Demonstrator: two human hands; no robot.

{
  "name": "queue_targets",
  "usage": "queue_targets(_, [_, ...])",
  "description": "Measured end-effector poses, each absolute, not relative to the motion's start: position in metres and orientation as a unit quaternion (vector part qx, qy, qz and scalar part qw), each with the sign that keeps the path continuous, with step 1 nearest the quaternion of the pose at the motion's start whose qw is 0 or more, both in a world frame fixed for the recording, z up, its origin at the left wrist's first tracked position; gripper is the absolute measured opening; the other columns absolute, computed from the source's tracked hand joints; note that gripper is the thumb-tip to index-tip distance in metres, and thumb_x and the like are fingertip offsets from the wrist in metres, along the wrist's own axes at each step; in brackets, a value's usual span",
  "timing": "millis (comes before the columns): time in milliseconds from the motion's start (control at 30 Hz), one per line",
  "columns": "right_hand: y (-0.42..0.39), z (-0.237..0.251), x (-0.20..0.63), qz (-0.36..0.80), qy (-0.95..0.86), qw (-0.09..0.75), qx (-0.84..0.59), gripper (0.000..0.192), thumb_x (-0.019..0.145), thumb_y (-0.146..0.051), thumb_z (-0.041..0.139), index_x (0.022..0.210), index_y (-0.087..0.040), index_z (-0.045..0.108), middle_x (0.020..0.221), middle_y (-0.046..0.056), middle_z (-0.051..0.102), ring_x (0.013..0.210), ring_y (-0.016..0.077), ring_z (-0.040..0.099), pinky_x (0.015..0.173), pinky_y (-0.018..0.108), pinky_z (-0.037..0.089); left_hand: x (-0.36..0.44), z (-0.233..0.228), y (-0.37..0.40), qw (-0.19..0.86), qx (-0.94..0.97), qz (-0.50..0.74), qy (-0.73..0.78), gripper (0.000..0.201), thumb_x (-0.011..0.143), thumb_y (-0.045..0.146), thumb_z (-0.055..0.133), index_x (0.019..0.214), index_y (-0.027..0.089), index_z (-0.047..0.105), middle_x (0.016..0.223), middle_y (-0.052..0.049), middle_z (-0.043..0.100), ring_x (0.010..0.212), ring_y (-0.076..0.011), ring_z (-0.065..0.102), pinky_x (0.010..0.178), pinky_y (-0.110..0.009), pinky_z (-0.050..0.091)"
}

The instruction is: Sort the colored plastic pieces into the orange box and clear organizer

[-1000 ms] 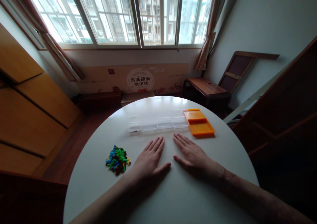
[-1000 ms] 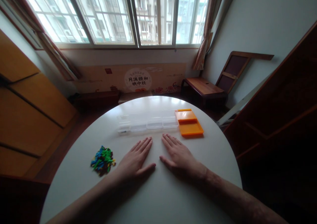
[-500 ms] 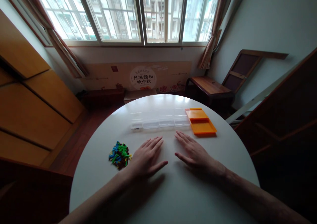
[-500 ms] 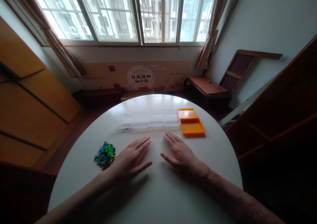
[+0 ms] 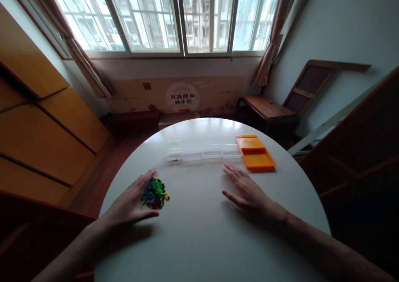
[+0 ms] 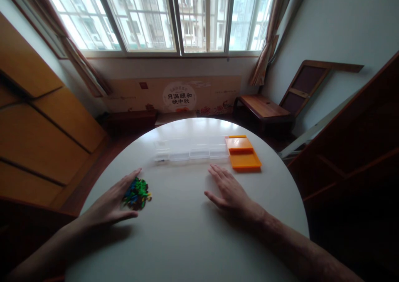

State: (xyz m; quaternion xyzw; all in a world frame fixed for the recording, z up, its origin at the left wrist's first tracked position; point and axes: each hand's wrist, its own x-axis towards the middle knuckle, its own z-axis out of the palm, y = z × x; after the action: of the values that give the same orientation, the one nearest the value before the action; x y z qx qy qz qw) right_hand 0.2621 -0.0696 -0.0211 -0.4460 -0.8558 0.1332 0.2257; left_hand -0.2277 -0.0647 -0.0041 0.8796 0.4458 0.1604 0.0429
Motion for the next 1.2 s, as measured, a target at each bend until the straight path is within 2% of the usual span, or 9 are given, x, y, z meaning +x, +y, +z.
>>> queue_targets(67, [-0.069,-0.023,0.262,0.132,-0.855,0.23,-0.446,0.079,0.107,-0.056,0.063,0.173,-0.021,0.038,0.179,0.016,0.04,0.167,0.0363,0.038,0.136,0.06,0.038,-0.216,-0.006,-0.065,0.047,0.878,0.146,0.453,0.127,0.087,0.08,0.077,0.181,0.027,0.012,0.18,-0.019,0.037,0.162,-0.0432,0.046,0.13,-0.06,0.045])
queue_targets(233, [-0.069,-0.024,0.263,0.133,-0.854,0.234,-0.445,0.078,0.107,-0.056,0.064,0.172,-0.021,0.041,0.179,0.016,0.04,0.166,0.0363,0.038,0.136,0.06,0.038,-0.171,-0.004,-0.059,0.046,0.867,0.12,0.481,0.101,0.099,0.074,0.068,0.177,0.02,0.033,0.181,-0.016,0.035,0.164,-0.0412,0.042,0.134,-0.057,0.04])
queue_targets(433, [-0.069,-0.018,0.264,0.14,-0.851,0.228,-0.453,0.074,0.105,-0.053,0.066,0.168,-0.018,0.047,0.177,0.018,0.044,0.164,0.0378,0.043,0.134,0.061,0.041,-0.119,-0.009,-0.048,0.058,0.883,0.136,0.445,0.087,0.108,0.066,0.058,0.176,0.016,0.035,0.182,-0.017,0.032,0.167,-0.0382,0.038,0.138,-0.056,0.034])
queue_targets(633, [-0.069,-0.016,0.265,0.13,-0.836,0.265,-0.463,0.065,0.104,-0.044,0.068,0.161,-0.017,0.053,0.168,0.02,0.054,0.157,0.0368,0.051,0.131,0.06,0.046,-0.046,-0.01,-0.038,0.099,0.912,0.138,0.373,0.088,0.109,0.066,0.055,0.177,0.017,0.031,0.182,-0.016,0.033,0.168,-0.0353,0.036,0.14,-0.053,0.033])
queue_targets(833, [-0.064,-0.02,0.267,0.116,-0.822,0.301,-0.469,0.058,0.102,-0.033,0.067,0.156,-0.017,0.057,0.163,0.019,0.059,0.153,0.0349,0.055,0.131,0.058,0.047,0.007,-0.007,-0.023,0.134,0.922,0.147,0.333,0.088,0.107,0.067,0.058,0.174,0.016,0.037,0.18,-0.019,0.036,0.168,-0.0355,0.037,0.139,-0.055,0.034])
queue_targets(1067, [-0.06,-0.019,0.269,0.111,-0.827,0.282,-0.472,0.055,0.102,-0.035,0.069,0.154,-0.02,0.058,0.165,0.018,0.057,0.153,0.0351,0.054,0.129,0.057,0.047,0.0,-0.001,-0.006,0.166,0.92,0.201,0.291,0.088,0.103,0.066,0.067,0.173,0.022,0.037,0.179,-0.019,0.04,0.165,-0.0378,0.041,0.136,-0.058,0.038])
queue_targets(1200, [-0.051,-0.011,0.266,0.105,-0.842,0.277,-0.45,0.049,0.103,-0.037,0.07,0.148,-0.02,0.061,0.156,0.017,0.063,0.144,0.0348,0.059,0.124,0.056,0.051,-0.027,0.014,0.006,0.195,0.923,0.216,0.251,0.086,0.101,0.061,0.074,0.172,0.029,0.038,0.173,-0.017,0.048,0.156,-0.0361,0.053,0.128,-0.051,0.049])
